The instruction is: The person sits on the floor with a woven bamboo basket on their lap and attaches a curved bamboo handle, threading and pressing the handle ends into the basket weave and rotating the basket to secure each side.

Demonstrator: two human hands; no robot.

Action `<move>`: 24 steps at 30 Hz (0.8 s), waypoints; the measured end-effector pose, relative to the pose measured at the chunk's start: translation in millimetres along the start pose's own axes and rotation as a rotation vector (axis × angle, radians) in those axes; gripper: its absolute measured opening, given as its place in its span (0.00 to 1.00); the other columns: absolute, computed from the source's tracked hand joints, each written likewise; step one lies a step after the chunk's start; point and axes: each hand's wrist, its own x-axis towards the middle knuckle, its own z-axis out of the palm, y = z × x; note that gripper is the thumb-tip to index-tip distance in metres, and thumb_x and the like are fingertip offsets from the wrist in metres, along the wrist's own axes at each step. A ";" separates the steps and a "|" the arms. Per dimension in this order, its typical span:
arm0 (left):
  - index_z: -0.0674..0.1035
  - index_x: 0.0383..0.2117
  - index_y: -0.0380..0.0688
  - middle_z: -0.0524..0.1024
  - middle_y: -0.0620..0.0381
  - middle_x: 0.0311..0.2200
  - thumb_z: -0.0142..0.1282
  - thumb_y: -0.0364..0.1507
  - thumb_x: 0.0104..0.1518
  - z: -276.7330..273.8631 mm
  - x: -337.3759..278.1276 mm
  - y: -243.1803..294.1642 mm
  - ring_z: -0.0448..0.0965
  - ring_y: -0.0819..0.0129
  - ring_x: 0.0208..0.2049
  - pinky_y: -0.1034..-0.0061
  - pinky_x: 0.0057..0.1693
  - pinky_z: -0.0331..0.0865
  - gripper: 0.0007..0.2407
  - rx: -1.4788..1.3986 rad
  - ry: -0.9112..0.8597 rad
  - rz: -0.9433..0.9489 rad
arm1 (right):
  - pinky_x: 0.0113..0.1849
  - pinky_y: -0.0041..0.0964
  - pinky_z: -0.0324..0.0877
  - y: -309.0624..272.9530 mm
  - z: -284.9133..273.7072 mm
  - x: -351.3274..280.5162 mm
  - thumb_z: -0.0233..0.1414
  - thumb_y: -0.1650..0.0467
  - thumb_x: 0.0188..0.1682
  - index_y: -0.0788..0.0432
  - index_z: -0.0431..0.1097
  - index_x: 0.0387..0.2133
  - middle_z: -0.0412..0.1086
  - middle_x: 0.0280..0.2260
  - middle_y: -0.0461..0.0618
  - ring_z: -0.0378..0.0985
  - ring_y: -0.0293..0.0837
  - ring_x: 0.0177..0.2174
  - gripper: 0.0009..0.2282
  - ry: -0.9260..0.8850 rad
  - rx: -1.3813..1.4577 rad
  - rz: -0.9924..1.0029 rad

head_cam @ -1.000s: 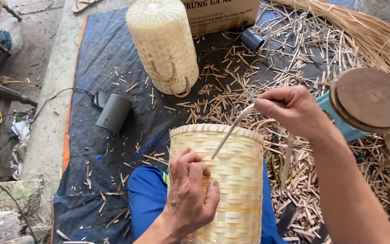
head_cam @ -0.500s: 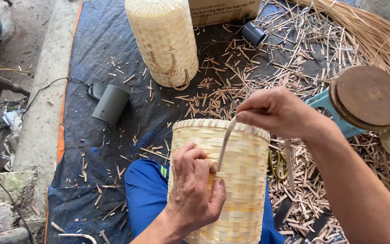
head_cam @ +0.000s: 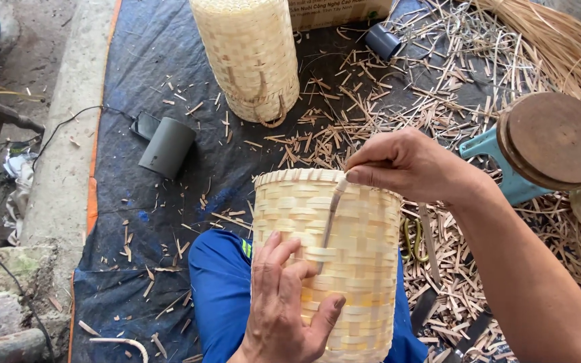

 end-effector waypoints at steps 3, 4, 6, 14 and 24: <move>0.74 0.42 0.37 0.64 0.35 0.58 0.68 0.38 0.52 0.6 -3.2 -2.7 0.59 0.30 0.66 0.40 0.68 0.52 0.20 0.022 0.001 0.006 | 0.31 0.31 0.74 -3.2 -0.3 6.9 0.59 0.68 0.49 0.62 0.79 0.36 0.77 0.27 0.45 0.77 0.34 0.29 0.08 0.020 0.042 -0.040; 0.74 0.42 0.37 0.64 0.35 0.58 0.68 0.38 0.52 1.5 -2.5 -5.6 0.59 0.30 0.66 0.40 0.68 0.52 0.20 0.027 0.007 0.011 | 0.31 0.31 0.74 2.3 0.8 10.1 0.59 0.68 0.49 0.62 0.79 0.36 0.77 0.27 0.45 0.77 0.34 0.29 0.08 0.022 0.038 -0.049; 0.74 0.42 0.37 0.64 0.34 0.58 0.67 0.38 0.52 4.5 -5.9 -7.6 0.59 0.29 0.66 0.39 0.69 0.50 0.20 0.020 0.008 0.021 | 0.31 0.31 0.74 14.9 5.6 9.2 0.57 0.68 0.50 0.62 0.79 0.36 0.78 0.26 0.43 0.75 0.33 0.28 0.09 -0.023 0.115 0.065; 0.75 0.44 0.37 0.64 0.35 0.59 0.67 0.39 0.53 4.8 -8.1 -9.4 0.60 0.28 0.66 0.39 0.69 0.52 0.20 -0.001 0.017 0.053 | 0.27 0.29 0.71 33.8 3.7 15.6 0.56 0.67 0.52 0.63 0.80 0.35 0.75 0.23 0.40 0.72 0.30 0.25 0.10 -0.052 0.237 0.187; 0.75 0.38 0.37 0.63 0.35 0.56 0.66 0.38 0.51 1.5 -2.5 -3.0 0.57 0.32 0.64 0.42 0.67 0.52 0.18 0.064 -0.020 0.025 | 0.28 0.29 0.74 11.0 4.8 16.0 0.57 0.66 0.49 0.61 0.80 0.37 0.77 0.23 0.42 0.75 0.31 0.25 0.11 -0.085 0.178 0.179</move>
